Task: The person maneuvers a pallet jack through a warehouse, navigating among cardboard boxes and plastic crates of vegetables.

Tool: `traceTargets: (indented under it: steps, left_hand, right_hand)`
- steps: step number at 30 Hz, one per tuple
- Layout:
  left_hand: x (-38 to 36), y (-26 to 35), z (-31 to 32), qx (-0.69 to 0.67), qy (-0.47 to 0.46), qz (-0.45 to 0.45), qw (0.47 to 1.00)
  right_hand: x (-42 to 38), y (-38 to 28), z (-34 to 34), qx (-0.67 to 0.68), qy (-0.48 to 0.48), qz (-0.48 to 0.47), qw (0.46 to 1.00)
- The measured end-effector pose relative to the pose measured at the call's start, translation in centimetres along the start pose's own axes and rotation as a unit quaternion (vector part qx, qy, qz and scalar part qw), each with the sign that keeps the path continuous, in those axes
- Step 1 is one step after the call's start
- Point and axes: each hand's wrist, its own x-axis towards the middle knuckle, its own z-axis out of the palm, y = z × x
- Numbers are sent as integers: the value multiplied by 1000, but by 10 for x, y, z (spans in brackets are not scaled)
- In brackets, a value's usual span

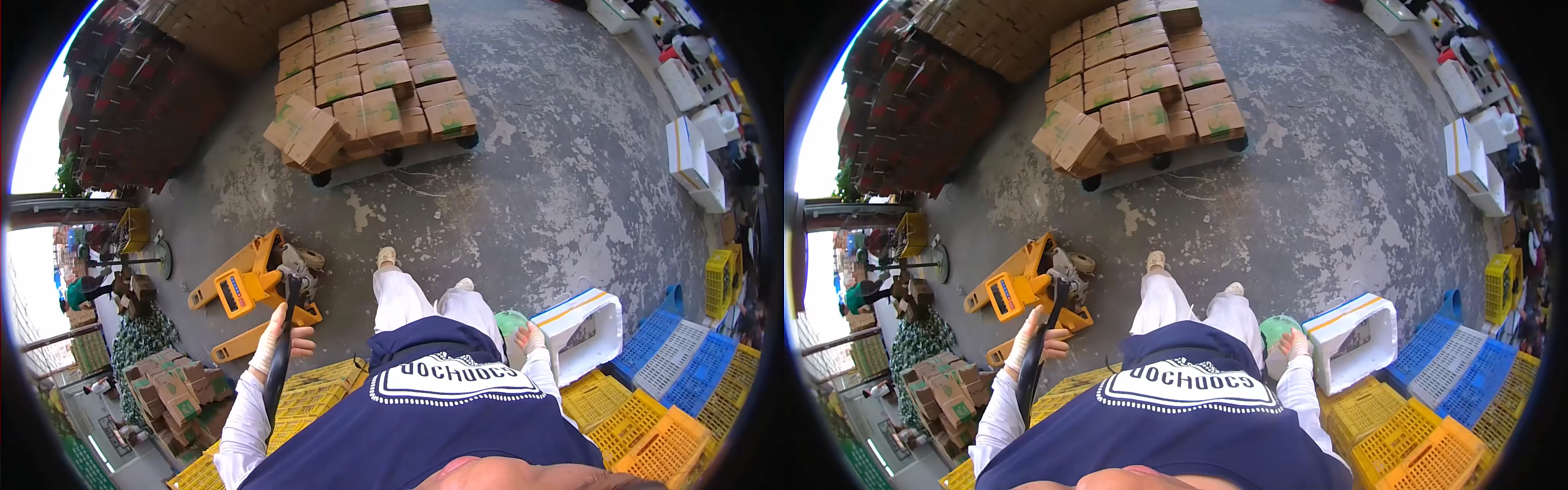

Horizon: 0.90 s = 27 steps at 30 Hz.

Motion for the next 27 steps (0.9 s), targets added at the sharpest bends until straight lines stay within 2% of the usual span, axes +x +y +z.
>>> traceTargets:
  steps: [5, 7, 8, 9, 10, 12, 16, 19, 21, 22, 23, 25, 27]
  left_hand:
    - [-5, -2, 82, -70, -15, 10, 997]
    - [5, 3, 103, -85, -33, 23, 996]
    - [4, 12, 121, -90, -22, 26, 995]
    - [6, 21, 139, -94, -13, 26, 995]
    - [14, 26, 153, -131, -10, 23, 991]
    - [33, 40, 171, -180, -4, 21, 983]
    - [52, 72, 244, -202, 50, 50, 977]
    - [77, 84, 301, -240, 56, 71, 967]
    - [96, 89, 347, -283, 116, 70, 950]
    - [107, 88, 362, -295, 82, 80, 948]
    - [112, 94, 389, -304, 115, 80, 942]
    - [129, 88, 409, -322, 89, 78, 939]
    - [135, 84, 441, -326, 99, 82, 937]
  right_hand:
    - [28, -79, -83, 10, 25, 0, 1000]
    - [78, -120, -111, 42, -81, -8, 996]
    - [43, -159, -75, 67, 5, -23, 997]
    - [40, -192, -63, 53, -27, -54, 997]
    - [73, -218, -70, 57, -129, -77, 987]
    - [64, -286, -26, 42, -68, -111, 991]
    - [65, -389, 26, 0, -79, -171, 982]
    - [77, -465, 22, -99, -125, -161, 974]
    - [85, -496, 3, -147, -78, -160, 973]
    - [96, -516, -8, -141, -62, -139, 978]
    - [108, -529, -28, -139, -46, -109, 983]
    - [126, -553, -58, -72, -3, -70, 995]
    - [132, -590, -76, -78, 27, -34, 996]
